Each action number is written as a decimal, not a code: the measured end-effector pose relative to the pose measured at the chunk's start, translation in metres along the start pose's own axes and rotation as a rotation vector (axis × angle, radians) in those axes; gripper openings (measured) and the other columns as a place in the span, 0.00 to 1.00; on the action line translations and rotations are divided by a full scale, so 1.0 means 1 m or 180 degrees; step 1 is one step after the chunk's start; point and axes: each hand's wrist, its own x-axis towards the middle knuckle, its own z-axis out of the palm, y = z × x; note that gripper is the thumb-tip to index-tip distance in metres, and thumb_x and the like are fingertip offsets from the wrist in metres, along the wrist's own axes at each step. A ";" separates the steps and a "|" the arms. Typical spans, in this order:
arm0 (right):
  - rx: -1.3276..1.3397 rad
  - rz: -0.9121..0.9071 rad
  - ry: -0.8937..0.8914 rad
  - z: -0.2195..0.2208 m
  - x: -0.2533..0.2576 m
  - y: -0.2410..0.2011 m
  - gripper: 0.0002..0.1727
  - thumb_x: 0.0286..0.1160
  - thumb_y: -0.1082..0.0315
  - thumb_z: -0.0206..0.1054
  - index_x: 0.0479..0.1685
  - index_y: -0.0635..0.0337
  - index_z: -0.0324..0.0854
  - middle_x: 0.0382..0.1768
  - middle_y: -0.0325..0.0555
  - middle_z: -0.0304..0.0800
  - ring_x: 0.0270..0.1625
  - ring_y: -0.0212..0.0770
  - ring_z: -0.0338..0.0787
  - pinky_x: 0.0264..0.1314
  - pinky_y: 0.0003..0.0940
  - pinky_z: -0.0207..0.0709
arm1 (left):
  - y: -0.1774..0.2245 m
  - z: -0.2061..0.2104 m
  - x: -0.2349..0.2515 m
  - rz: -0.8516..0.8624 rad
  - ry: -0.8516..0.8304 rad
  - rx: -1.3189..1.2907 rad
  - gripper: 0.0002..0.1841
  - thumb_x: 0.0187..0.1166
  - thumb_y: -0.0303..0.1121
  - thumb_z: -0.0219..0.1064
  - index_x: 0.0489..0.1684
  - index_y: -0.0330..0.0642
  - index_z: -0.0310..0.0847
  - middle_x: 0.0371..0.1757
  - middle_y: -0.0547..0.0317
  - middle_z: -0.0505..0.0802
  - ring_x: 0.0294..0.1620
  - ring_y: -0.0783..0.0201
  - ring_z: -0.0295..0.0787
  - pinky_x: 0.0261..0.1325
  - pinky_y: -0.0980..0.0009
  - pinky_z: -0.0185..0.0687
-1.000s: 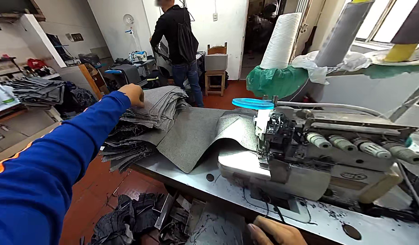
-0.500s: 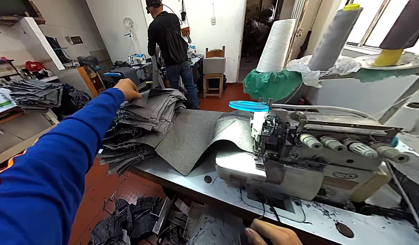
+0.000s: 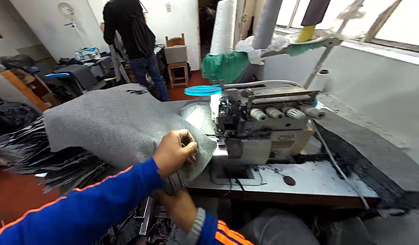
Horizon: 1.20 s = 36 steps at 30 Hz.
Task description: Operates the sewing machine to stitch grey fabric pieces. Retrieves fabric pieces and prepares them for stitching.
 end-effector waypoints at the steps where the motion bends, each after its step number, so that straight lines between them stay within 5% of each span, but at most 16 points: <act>1: 0.0082 0.0091 0.0277 0.004 -0.002 0.002 0.17 0.68 0.77 0.72 0.56 0.75 0.79 0.44 0.44 0.91 0.50 0.22 0.89 0.59 0.21 0.83 | -0.015 0.013 0.000 0.0399 0.0183 0.0348 0.03 0.81 0.27 0.68 0.41 0.37 0.86 0.37 0.58 0.95 0.35 0.67 0.95 0.43 0.68 0.94; 2: 0.0036 0.0192 0.0369 0.001 -0.007 0.002 0.16 0.70 0.79 0.69 0.57 0.75 0.78 0.45 0.45 0.90 0.50 0.22 0.88 0.59 0.21 0.83 | -0.033 0.022 -0.001 0.1055 0.0330 0.0879 0.07 0.79 0.29 0.69 0.47 0.39 0.89 0.47 0.60 0.94 0.47 0.69 0.93 0.54 0.69 0.91; 4: -0.0238 0.0336 0.0206 -0.017 -0.030 0.005 0.20 0.72 0.75 0.70 0.62 0.75 0.78 0.50 0.47 0.91 0.56 0.24 0.88 0.65 0.24 0.82 | -0.063 0.031 -0.005 0.2123 0.0328 0.1700 0.16 0.84 0.35 0.63 0.64 0.45 0.90 0.69 0.56 0.91 0.77 0.55 0.83 0.81 0.52 0.75; 6: -0.0665 0.0561 -0.0091 -0.048 -0.055 0.010 0.18 0.76 0.69 0.71 0.56 0.75 0.83 0.46 0.48 0.93 0.52 0.28 0.90 0.64 0.29 0.83 | -0.078 0.037 -0.019 0.2287 0.0388 0.1962 0.21 0.89 0.41 0.56 0.74 0.48 0.84 0.76 0.55 0.88 0.82 0.49 0.78 0.85 0.46 0.69; 8: -0.1314 0.0433 -0.0298 -0.095 -0.071 0.003 0.15 0.79 0.64 0.68 0.41 0.72 0.88 0.32 0.49 0.92 0.37 0.35 0.90 0.46 0.38 0.83 | -0.087 0.042 -0.027 0.2268 0.0761 0.2102 0.24 0.90 0.49 0.53 0.74 0.48 0.84 0.75 0.56 0.88 0.81 0.52 0.79 0.82 0.49 0.73; 11: -0.2550 -0.0010 0.0491 -0.197 -0.075 -0.064 0.17 0.82 0.60 0.66 0.59 0.63 0.88 0.36 0.44 0.95 0.35 0.37 0.95 0.42 0.40 0.92 | -0.089 0.042 -0.014 0.2185 0.1147 0.2040 0.28 0.88 0.58 0.51 0.63 0.47 0.90 0.66 0.55 0.93 0.72 0.52 0.87 0.73 0.49 0.79; 13: -0.3547 -0.0203 0.1547 -0.263 -0.062 -0.120 0.15 0.84 0.61 0.62 0.54 0.61 0.90 0.33 0.46 0.93 0.33 0.42 0.92 0.40 0.46 0.89 | -0.081 0.044 0.006 0.2221 0.1262 0.1896 0.28 0.83 0.60 0.56 0.45 0.44 0.93 0.50 0.52 0.96 0.53 0.50 0.91 0.56 0.49 0.84; 15: -0.4275 0.0032 0.2149 -0.315 -0.036 -0.167 0.16 0.87 0.64 0.60 0.56 0.67 0.87 0.39 0.59 0.93 0.41 0.57 0.93 0.49 0.62 0.85 | -0.077 0.053 0.028 0.2214 0.1341 0.1812 0.28 0.79 0.61 0.58 0.30 0.44 0.87 0.36 0.54 0.91 0.39 0.51 0.87 0.41 0.53 0.81; 17: -0.4811 0.1052 0.2126 -0.344 -0.013 -0.195 0.15 0.84 0.68 0.62 0.59 0.69 0.86 0.48 0.70 0.90 0.55 0.72 0.89 0.59 0.75 0.77 | -0.075 0.060 0.042 0.2156 0.1436 0.1935 0.31 0.76 0.65 0.56 0.26 0.43 0.84 0.30 0.55 0.86 0.30 0.52 0.85 0.30 0.53 0.78; 20: -0.5380 0.2081 0.1823 -0.346 -0.028 -0.200 0.15 0.76 0.66 0.71 0.56 0.66 0.88 0.58 0.72 0.88 0.65 0.78 0.82 0.60 0.81 0.73 | -0.078 0.058 0.044 0.2161 0.1421 0.2086 0.35 0.76 0.68 0.52 0.41 0.43 0.90 0.33 0.51 0.89 0.32 0.50 0.88 0.32 0.53 0.81; 23: -0.5413 0.1649 0.2064 -0.353 -0.095 -0.184 0.17 0.70 0.75 0.73 0.58 0.69 0.86 0.59 0.76 0.84 0.61 0.84 0.81 0.52 0.85 0.73 | -0.081 0.059 0.043 0.2167 0.1504 0.2124 0.35 0.79 0.68 0.50 0.44 0.45 0.92 0.35 0.49 0.91 0.34 0.49 0.88 0.34 0.54 0.79; 27: -0.5393 0.0770 0.2098 -0.375 -0.130 -0.158 0.10 0.70 0.80 0.74 0.49 0.70 0.86 0.40 0.67 0.87 0.43 0.68 0.89 0.50 0.69 0.82 | -0.080 0.058 0.043 0.2219 0.1520 0.2169 0.34 0.81 0.64 0.49 0.41 0.42 0.91 0.32 0.50 0.89 0.30 0.50 0.86 0.30 0.55 0.76; 31: -0.5425 0.0614 0.1574 -0.375 -0.126 -0.170 0.08 0.63 0.81 0.78 0.39 0.68 0.87 0.36 0.59 0.88 0.40 0.61 0.90 0.47 0.64 0.84 | -0.077 0.053 0.047 0.2407 0.1219 0.2167 0.36 0.83 0.65 0.46 0.41 0.39 0.88 0.46 0.44 0.92 0.50 0.42 0.89 0.52 0.44 0.77; 33: -0.5315 0.0374 0.1266 -0.385 -0.125 -0.183 0.10 0.60 0.80 0.79 0.40 0.65 0.88 0.37 0.56 0.88 0.38 0.57 0.90 0.43 0.62 0.86 | -0.075 0.049 0.051 0.2504 0.1007 0.2046 0.31 0.84 0.61 0.50 0.40 0.41 0.88 0.50 0.48 0.93 0.55 0.44 0.89 0.59 0.41 0.77; 36: -0.5387 0.0136 0.1119 -0.386 -0.123 -0.208 0.11 0.62 0.82 0.76 0.43 0.66 0.87 0.39 0.58 0.89 0.37 0.59 0.91 0.39 0.63 0.87 | -0.068 0.042 0.056 0.2618 0.0552 0.1648 0.18 0.80 0.51 0.60 0.36 0.48 0.89 0.39 0.62 0.91 0.45 0.58 0.88 0.51 0.50 0.78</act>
